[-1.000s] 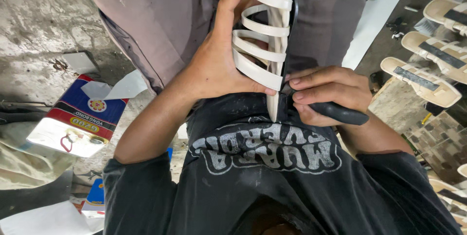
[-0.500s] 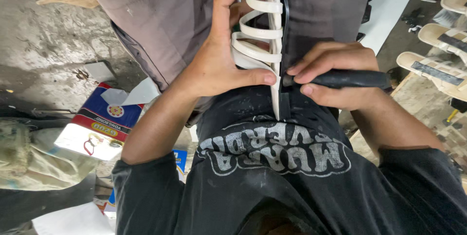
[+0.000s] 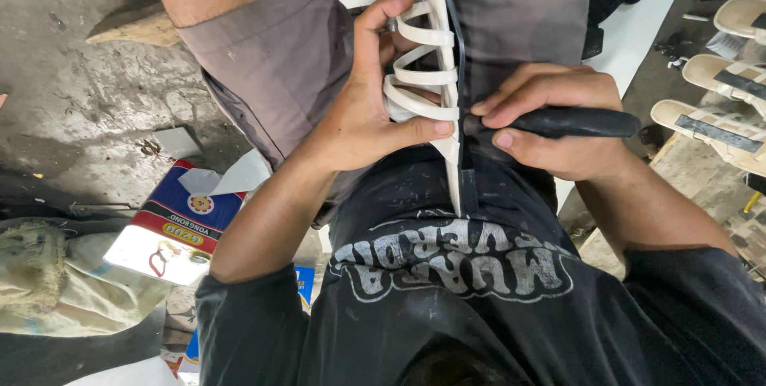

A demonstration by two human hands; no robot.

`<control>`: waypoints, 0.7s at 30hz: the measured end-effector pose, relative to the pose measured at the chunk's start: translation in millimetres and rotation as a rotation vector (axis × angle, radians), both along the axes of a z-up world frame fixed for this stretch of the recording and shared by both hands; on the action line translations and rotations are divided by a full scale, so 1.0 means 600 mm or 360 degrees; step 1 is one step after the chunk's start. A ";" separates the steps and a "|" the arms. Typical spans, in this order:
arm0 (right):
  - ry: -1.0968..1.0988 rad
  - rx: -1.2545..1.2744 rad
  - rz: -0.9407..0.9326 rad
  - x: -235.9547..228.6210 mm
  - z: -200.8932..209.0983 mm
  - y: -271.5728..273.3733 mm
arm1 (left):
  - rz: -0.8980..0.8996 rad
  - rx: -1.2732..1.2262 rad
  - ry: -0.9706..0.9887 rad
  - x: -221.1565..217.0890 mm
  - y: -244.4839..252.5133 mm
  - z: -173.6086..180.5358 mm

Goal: The person assembles sandals by pressing black rubber soles onto white plastic straps using a handheld press. They repeatedly pick up a sole, align it with a strap, press it into place, and set the finished unit aside.

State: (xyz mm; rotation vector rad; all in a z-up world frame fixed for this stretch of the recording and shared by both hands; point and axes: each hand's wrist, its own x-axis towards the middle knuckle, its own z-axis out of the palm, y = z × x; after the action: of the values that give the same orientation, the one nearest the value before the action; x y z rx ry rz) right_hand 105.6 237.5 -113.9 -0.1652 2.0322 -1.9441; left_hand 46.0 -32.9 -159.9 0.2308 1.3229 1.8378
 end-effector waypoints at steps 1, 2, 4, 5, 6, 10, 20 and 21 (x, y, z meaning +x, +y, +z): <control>-0.0021 0.0003 0.0014 0.000 -0.001 0.001 | 0.0004 -0.0025 -0.0081 -0.001 0.003 -0.001; -0.0042 0.0005 0.0028 -0.002 -0.002 0.000 | 0.0004 -0.0077 -0.0200 -0.002 0.006 -0.001; -0.0044 -0.0023 0.0067 -0.004 0.001 -0.005 | 0.0027 -0.0139 -0.0087 0.002 0.010 0.002; -0.0004 -0.0049 0.0098 -0.012 0.000 -0.007 | 0.0057 -0.0141 0.0166 -0.001 0.012 0.003; 0.0037 -0.0074 0.0130 -0.020 0.001 -0.008 | 0.0085 -0.0139 0.0419 -0.004 0.013 0.003; -0.0093 -0.0230 0.0286 -0.028 0.019 -0.010 | -0.0016 -0.0047 0.0478 0.003 -0.007 0.015; 0.0056 -0.0355 0.0311 0.011 0.018 -0.017 | -0.0046 -0.0040 0.0615 0.020 -0.021 0.040; 0.0051 -0.0382 0.0307 0.006 0.020 -0.018 | -0.0039 -0.0030 0.0625 0.018 -0.019 0.041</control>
State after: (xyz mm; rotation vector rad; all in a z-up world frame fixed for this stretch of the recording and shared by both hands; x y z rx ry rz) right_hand 109.0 226.5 -101.8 -0.4339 1.7246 -2.0653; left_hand 56.7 -44.6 -135.2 0.6202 1.5921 1.8175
